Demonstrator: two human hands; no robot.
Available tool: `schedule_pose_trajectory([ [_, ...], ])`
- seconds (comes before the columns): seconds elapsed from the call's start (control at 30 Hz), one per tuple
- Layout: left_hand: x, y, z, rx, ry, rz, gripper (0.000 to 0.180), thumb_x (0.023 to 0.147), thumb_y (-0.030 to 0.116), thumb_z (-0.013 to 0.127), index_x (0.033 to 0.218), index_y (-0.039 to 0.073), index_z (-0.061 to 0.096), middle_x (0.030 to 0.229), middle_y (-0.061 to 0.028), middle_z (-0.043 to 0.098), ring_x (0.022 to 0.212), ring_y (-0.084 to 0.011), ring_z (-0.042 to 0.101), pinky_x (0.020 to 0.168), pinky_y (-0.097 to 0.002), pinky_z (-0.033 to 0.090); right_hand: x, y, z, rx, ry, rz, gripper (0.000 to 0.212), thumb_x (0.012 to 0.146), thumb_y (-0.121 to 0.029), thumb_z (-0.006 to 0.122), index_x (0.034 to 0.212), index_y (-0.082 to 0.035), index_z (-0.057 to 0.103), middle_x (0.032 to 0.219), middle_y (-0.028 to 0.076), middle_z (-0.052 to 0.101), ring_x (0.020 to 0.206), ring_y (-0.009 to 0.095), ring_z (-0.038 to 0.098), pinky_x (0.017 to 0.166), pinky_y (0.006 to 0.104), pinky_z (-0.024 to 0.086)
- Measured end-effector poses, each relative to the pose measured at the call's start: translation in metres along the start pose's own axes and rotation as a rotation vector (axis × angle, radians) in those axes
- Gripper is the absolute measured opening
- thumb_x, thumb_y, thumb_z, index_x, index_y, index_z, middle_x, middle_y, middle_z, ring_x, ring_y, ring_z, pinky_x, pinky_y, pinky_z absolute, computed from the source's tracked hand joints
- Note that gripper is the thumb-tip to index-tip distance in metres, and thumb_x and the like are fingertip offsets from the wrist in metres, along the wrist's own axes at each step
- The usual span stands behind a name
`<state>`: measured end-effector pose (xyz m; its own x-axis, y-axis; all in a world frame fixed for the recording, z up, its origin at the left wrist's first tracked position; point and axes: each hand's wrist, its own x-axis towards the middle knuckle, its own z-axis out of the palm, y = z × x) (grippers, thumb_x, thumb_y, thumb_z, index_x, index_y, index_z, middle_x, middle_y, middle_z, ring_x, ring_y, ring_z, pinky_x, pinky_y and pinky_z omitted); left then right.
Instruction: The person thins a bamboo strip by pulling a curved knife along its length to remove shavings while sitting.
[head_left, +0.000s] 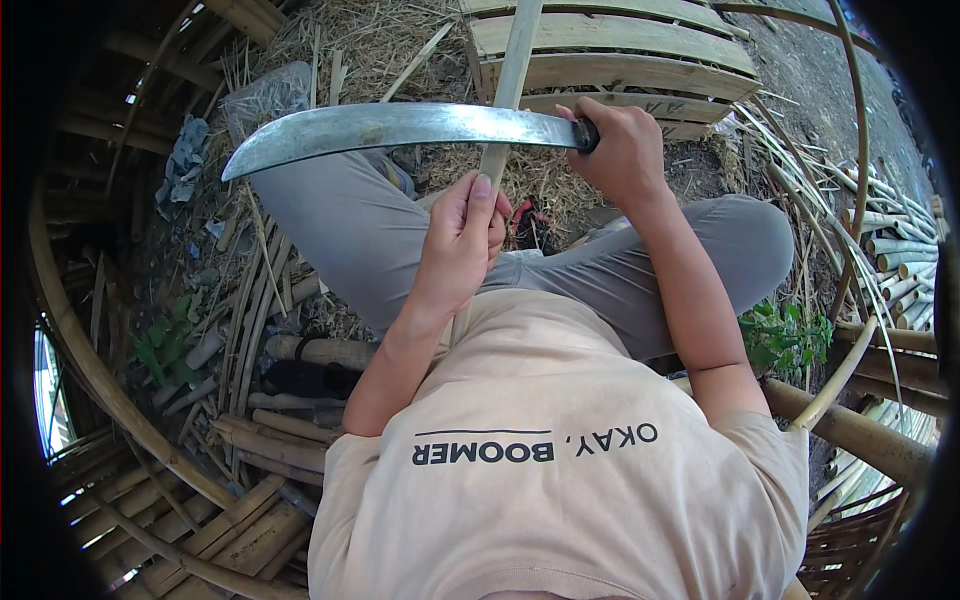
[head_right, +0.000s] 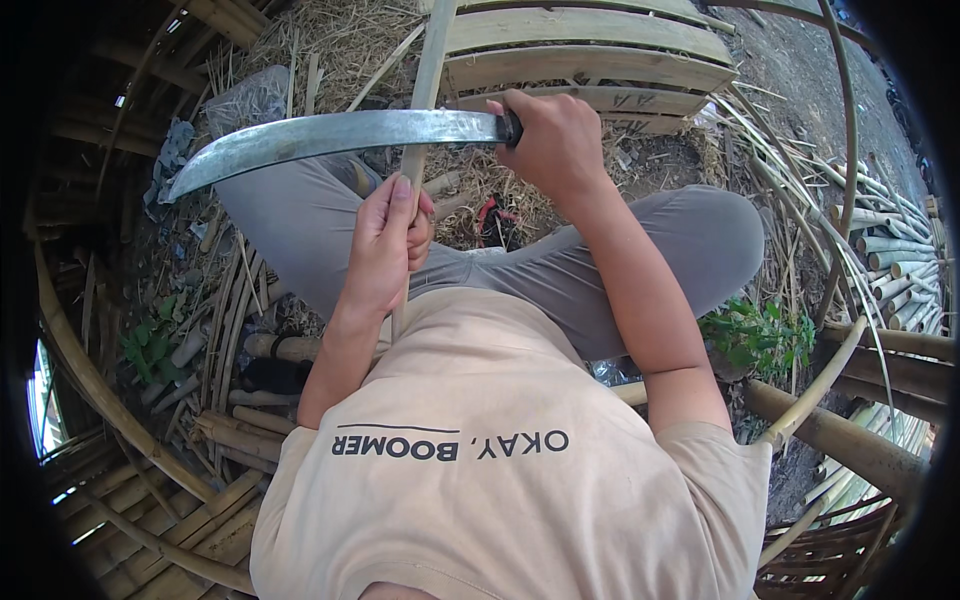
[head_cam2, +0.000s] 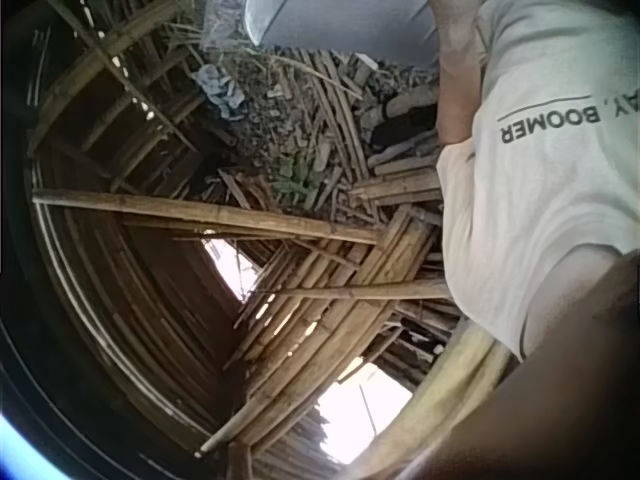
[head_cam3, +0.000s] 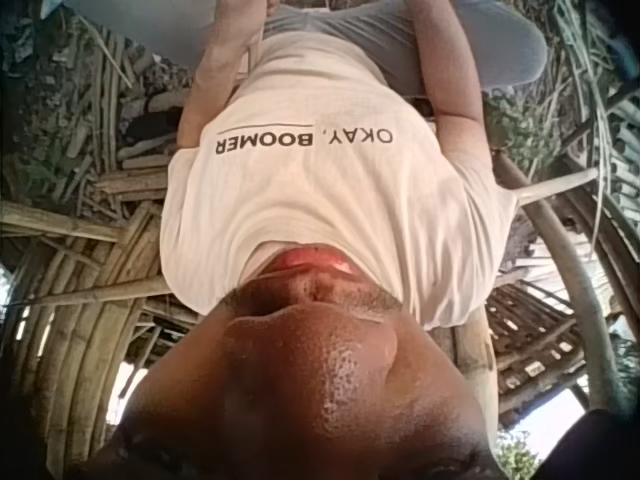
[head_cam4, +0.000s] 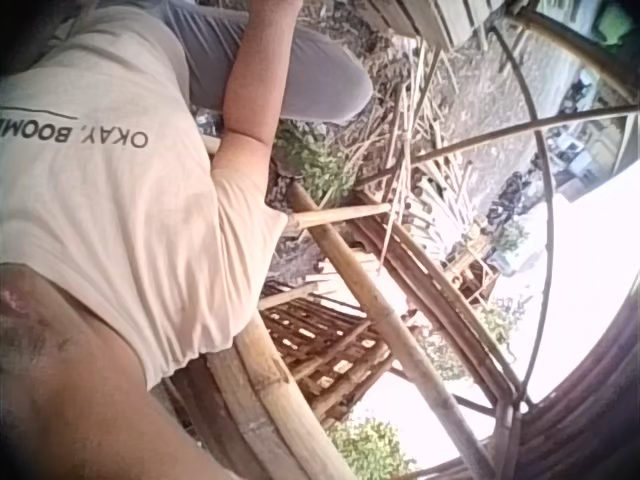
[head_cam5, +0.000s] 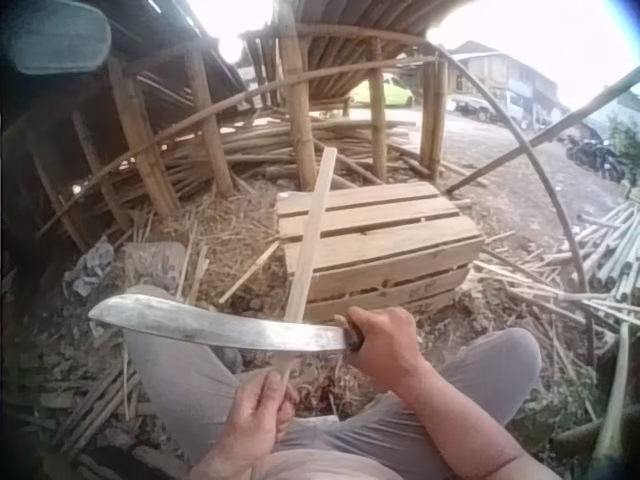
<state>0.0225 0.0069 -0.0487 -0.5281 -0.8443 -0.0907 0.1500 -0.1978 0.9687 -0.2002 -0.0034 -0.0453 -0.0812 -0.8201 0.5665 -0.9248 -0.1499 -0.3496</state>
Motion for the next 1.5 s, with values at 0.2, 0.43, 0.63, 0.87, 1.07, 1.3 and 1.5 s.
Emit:
schedule_pose_trajectory([
  [0.2, -0.006, -0.003, -0.011, -0.077, -0.046, -0.021, 0.034, 0.108, 0.034, 0.04, 0.089, 0.007, 0.05, 0.058, 0.0078, 0.034, 0.045, -0.0005, 0.026, 0.039, -0.0207, 0.02, 0.023, 0.053, -0.013, -0.084, 0.13, 0.225, 0.021, 0.081, -0.031, 0.071, 0.083, -0.01, 0.071, 0.069, 0.014, 0.067, 0.072, 0.037, 0.066, 0.067, 0.0471, 0.052],
  [0.43, 0.013, -0.004, -0.011, -0.067, -0.019, -0.107, 0.032, 0.108, 0.033, 0.041, 0.092, 0.007, 0.051, 0.06, 0.0087, 0.031, 0.048, -0.0006, 0.023, 0.041, -0.0194, 0.017, 0.015, 0.041, -0.018, -0.008, 0.064, 0.342, 0.04, 0.088, -0.044, 0.067, 0.083, -0.004, 0.072, 0.063, 0.018, 0.062, 0.067, 0.04, 0.063, 0.064, 0.0462, 0.048],
  [0.63, 0.019, -0.01, -0.012, -0.172, -0.015, -0.216, 0.031, 0.108, 0.032, 0.04, 0.093, 0.008, 0.053, 0.06, 0.0083, 0.032, 0.049, -0.0008, 0.024, 0.042, -0.0187, 0.017, -0.001, 0.007, 0.012, 0.187, -0.062, 0.066, 0.033, 0.085, -0.033, 0.074, 0.076, -0.002, 0.067, 0.057, 0.017, 0.055, 0.053, 0.037, 0.054, 0.055, 0.0399, 0.043],
  [0.87, 0.019, -0.019, -0.012, -0.325, -0.155, -0.264, 0.032, 0.108, 0.034, 0.039, 0.094, 0.009, 0.052, 0.059, 0.0082, 0.028, 0.047, -0.0015, 0.023, 0.04, -0.0195, 0.017, -0.004, -0.005, 0.01, 0.04, -0.165, 0.005, 0.018, 0.069, -0.018, 0.073, 0.084, -0.009, 0.069, 0.065, 0.017, 0.062, 0.069, 0.04, 0.063, 0.063, 0.0485, 0.049],
  [1.07, 0.015, -0.02, -0.013, -0.373, -0.194, -0.276, 0.032, 0.108, 0.036, 0.038, 0.093, 0.01, 0.05, 0.059, 0.0083, 0.026, 0.047, -0.002, 0.022, 0.04, -0.0196, 0.017, -0.004, -0.006, 0.015, -0.013, -0.102, 0.012, 0.014, 0.073, -0.021, 0.073, 0.079, -0.01, 0.068, 0.065, 0.017, 0.062, 0.068, 0.039, 0.063, 0.062, 0.0483, 0.049],
  [1.3, 0.009, -0.017, -0.013, -0.362, -0.167, -0.276, 0.032, 0.108, 0.036, 0.038, 0.093, 0.011, 0.051, 0.059, 0.0084, 0.026, 0.047, -0.0019, 0.022, 0.04, -0.0197, 0.017, 0.002, 0.009, 0.014, -0.032, 0.01, -0.009, 0.02, 0.082, -0.027, 0.071, 0.074, -0.01, 0.065, 0.06, 0.016, 0.06, 0.065, 0.039, 0.062, 0.059, 0.0481, 0.048],
  [1.5, 0.011, -0.016, -0.016, -0.376, -0.173, -0.263, 0.032, 0.108, 0.036, 0.039, 0.092, 0.011, 0.051, 0.059, 0.0086, 0.026, 0.047, -0.0018, 0.022, 0.04, -0.0195, 0.018, 0.006, 0.007, 0.01, -0.137, -0.095, 0.035, 0.016, 0.075, -0.025, 0.072, 0.084, -0.012, 0.071, 0.072, 0.013, 0.068, 0.072, 0.035, 0.067, 0.066, 0.0457, 0.054],
])
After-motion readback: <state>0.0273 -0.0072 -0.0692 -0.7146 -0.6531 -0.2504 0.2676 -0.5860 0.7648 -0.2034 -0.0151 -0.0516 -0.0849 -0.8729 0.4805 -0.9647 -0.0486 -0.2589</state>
